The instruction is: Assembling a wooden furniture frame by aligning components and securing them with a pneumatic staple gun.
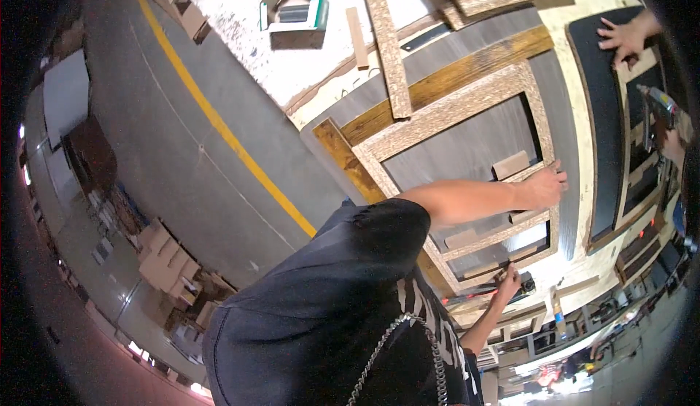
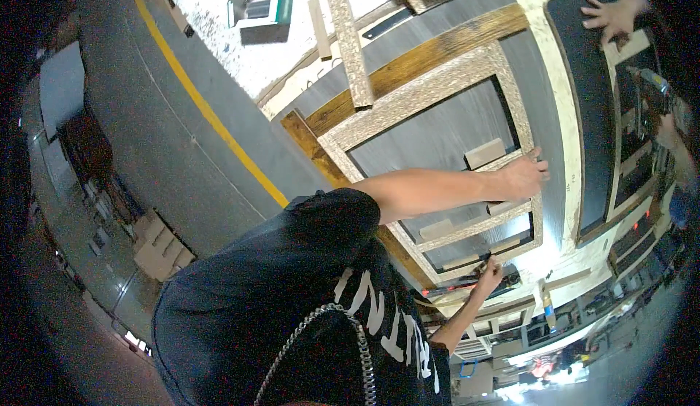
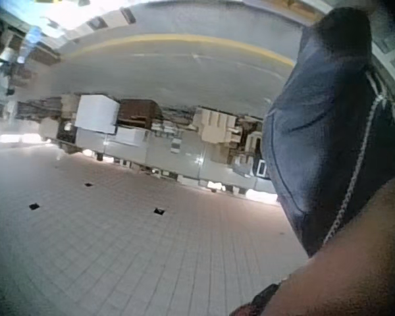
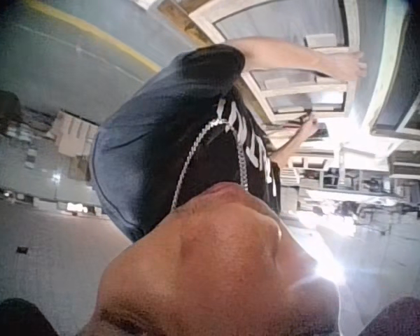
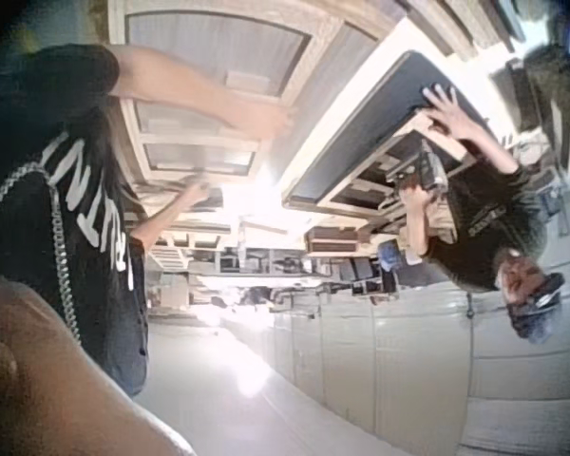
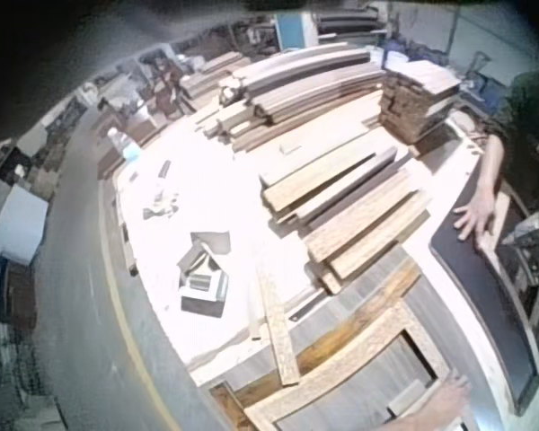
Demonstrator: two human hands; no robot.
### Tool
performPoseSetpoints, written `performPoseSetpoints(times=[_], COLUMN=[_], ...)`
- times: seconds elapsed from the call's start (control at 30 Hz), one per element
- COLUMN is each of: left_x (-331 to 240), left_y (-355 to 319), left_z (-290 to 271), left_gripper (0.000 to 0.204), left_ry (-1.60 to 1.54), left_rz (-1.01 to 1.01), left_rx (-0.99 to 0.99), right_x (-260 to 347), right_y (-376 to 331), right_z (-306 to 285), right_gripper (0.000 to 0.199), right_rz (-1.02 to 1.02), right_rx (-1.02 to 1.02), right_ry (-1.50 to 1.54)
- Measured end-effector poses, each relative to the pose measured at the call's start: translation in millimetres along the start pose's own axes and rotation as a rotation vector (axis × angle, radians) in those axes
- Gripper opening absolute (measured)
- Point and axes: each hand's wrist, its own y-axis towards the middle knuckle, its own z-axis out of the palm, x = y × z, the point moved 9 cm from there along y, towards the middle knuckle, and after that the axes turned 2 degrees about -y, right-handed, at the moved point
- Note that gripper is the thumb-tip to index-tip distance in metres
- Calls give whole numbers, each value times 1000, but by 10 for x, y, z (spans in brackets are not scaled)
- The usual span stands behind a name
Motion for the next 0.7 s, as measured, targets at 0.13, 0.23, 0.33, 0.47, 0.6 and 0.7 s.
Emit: performPoseSetpoints(times=[0.13, 0.23, 0.33, 0.47, 0.6, 0.7], left_x=[-55, -183, -22, -78, -223, -373], left_y=[113, 155, 206, 130, 197, 160], left_z=[76, 122, 365, 257, 264, 273], left_gripper=[19, 20, 19, 33, 44, 67], left_ry=[-21, -64, 33, 76, 210, 129], left_rz=[31, 60, -89, -96, -78, 19], left_rx=[-51, -42, -239, 75, 261, 121], right_x=[-734, -819, -724, -68, -201, -389], right_y=[-124, -200, -104, -587, -504, -447], right_z=[-94, -180, -103, 113, 63, 107], right_gripper=[39, 46, 63, 70, 71, 66], right_rz=[174, 77, -47, 52, -149, -106], right_rx=[47, -92, -82, -86, -213, -229], right_ry=[2, -141, -264, -356, -539, -485])
